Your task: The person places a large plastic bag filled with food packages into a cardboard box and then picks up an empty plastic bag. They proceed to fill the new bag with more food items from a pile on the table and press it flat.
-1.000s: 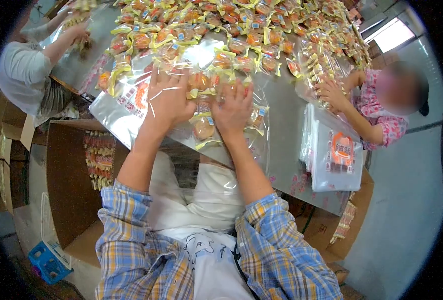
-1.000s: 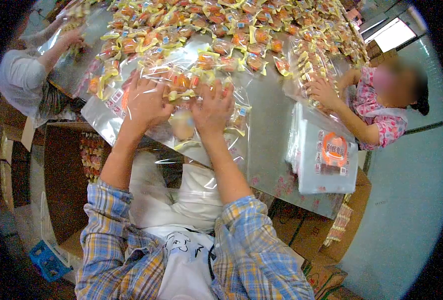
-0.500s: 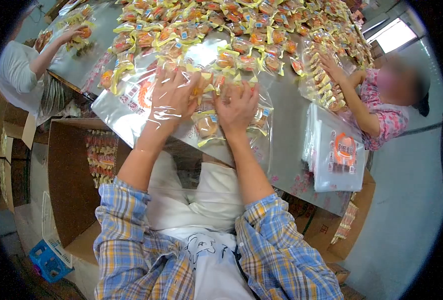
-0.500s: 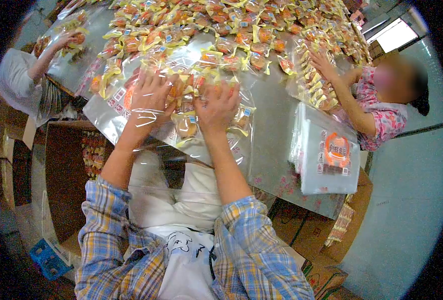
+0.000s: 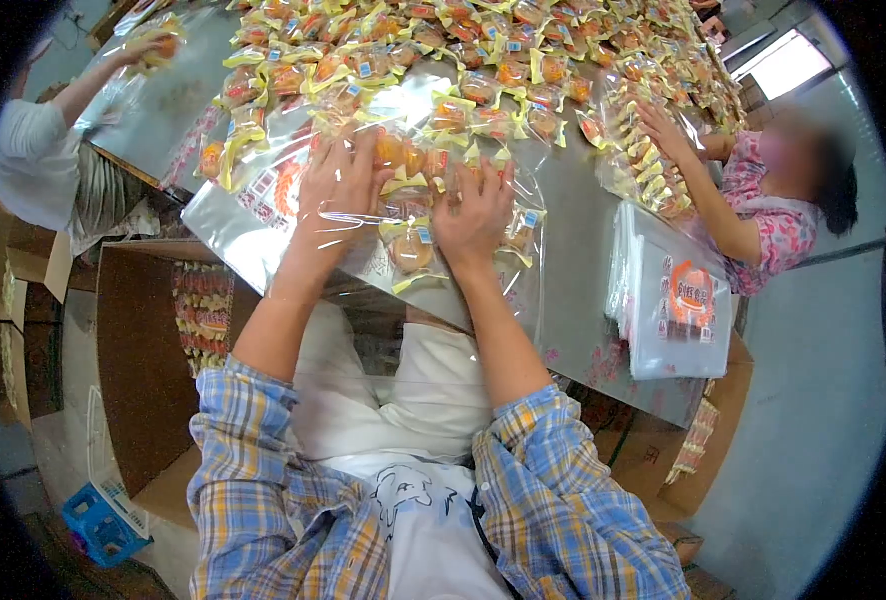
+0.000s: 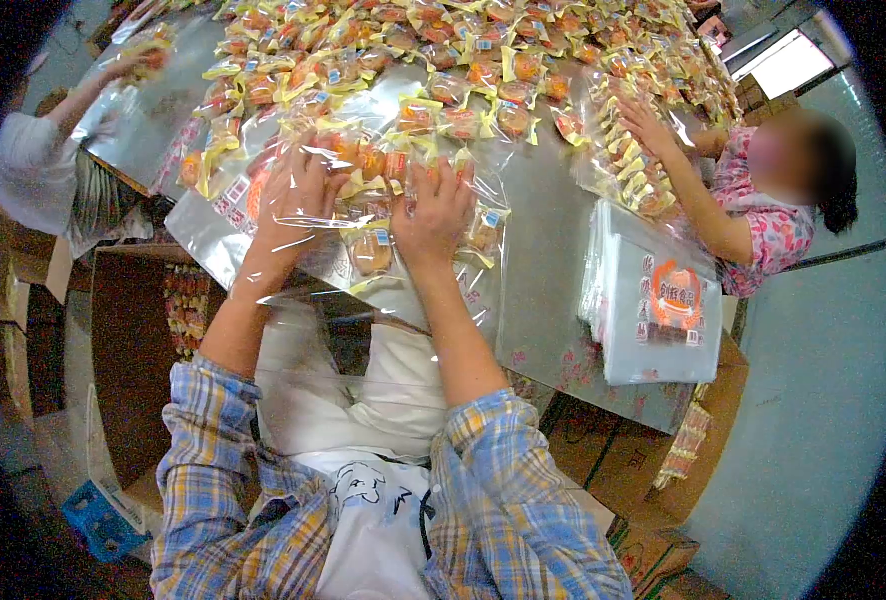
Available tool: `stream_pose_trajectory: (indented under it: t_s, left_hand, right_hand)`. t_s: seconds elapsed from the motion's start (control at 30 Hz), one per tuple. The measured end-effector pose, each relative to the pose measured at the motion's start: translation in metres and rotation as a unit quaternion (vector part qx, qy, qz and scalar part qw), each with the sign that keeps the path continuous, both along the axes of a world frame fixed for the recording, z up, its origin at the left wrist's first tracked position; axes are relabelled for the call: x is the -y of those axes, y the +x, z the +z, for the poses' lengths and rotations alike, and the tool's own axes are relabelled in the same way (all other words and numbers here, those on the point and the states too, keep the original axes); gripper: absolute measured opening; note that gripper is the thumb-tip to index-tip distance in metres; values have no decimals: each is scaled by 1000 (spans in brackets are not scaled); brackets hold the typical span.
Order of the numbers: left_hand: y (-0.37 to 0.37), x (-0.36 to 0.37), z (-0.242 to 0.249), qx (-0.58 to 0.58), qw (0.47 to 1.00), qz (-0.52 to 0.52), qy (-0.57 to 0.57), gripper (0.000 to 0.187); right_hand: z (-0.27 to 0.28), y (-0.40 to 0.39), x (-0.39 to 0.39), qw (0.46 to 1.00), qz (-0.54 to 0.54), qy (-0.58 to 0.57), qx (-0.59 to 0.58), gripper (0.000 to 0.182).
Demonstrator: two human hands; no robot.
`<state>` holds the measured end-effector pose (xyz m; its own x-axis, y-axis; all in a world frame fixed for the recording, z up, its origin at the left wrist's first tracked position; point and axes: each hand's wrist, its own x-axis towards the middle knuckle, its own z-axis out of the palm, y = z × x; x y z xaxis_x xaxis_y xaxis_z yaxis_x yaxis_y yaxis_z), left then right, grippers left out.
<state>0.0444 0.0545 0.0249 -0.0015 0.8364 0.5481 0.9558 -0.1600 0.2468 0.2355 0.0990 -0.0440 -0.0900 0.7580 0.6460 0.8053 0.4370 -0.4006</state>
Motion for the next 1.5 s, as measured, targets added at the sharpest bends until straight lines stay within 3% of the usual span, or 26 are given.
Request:
stream_pose_trajectory:
  t_s: [0.17,0.27,0.43,0.53,0.57,0.67,0.7,0.83,0.97,1.1,1.2,1.23,1.33,1.37,1.47,1.5]
  left_hand:
    - [-8,-2,8,-32,994,-32,-96,51]
    - [-14,-2,-1,-105,993,-52,-9,61]
    - [-12,-2,6,-52,995,-60,-54,71]
    - [-8,-3,4,-12,999,-17,-49,63]
    - [-10,-3,9,-6,993,-20,-112,52]
    - [-13,-7,-2,-107,992,-46,45,24]
    - [-14,-8,-2,-124,991,-37,42,18]
    - [-13,-13,-10,-94,992,-17,77,29]
    - [-8,-3,2,-132,990,-40,6,41]
    - [-6,-1,2,-210,977,-12,-31,69]
    - [-2,-3,9,-137,986,23,-89,73]
    - [1,-4,11,-125,990,-8,-59,77]
    - [-2,-8,14,-187,982,-31,11,74]
    - [-4,-5,16,-115,988,-92,35,60]
    - [-2,-13,11,-128,988,-37,-77,44]
    - [3,-12,14,-79,995,-46,-29,32]
  right_hand:
    - [-4,2,2,998,18,62,18,54]
    - [-12,7,0,989,61,64,119,49]
    - [14,-11,8,997,5,-9,79,38]
    - [5,-12,2,999,-5,-20,43,34]
    - [0,-11,-1,999,-8,-17,35,32]
    - [-8,-9,-5,999,6,43,-9,26]
    - [-10,-8,-7,999,11,39,-33,26]
    - [-15,-3,-9,996,21,25,-84,26]
    - [-5,-1,-3,994,60,51,-72,31]
    - [8,-3,3,989,105,49,-90,37]
    - [5,-2,5,992,113,27,-43,41]
    - [4,-2,2,993,116,34,-8,43]
    - [4,-2,3,995,98,19,23,49]
    - [5,-3,4,996,87,8,22,51]
    - [-1,-4,1,997,55,15,50,50]
    - [-1,-5,2,997,52,11,51,50]
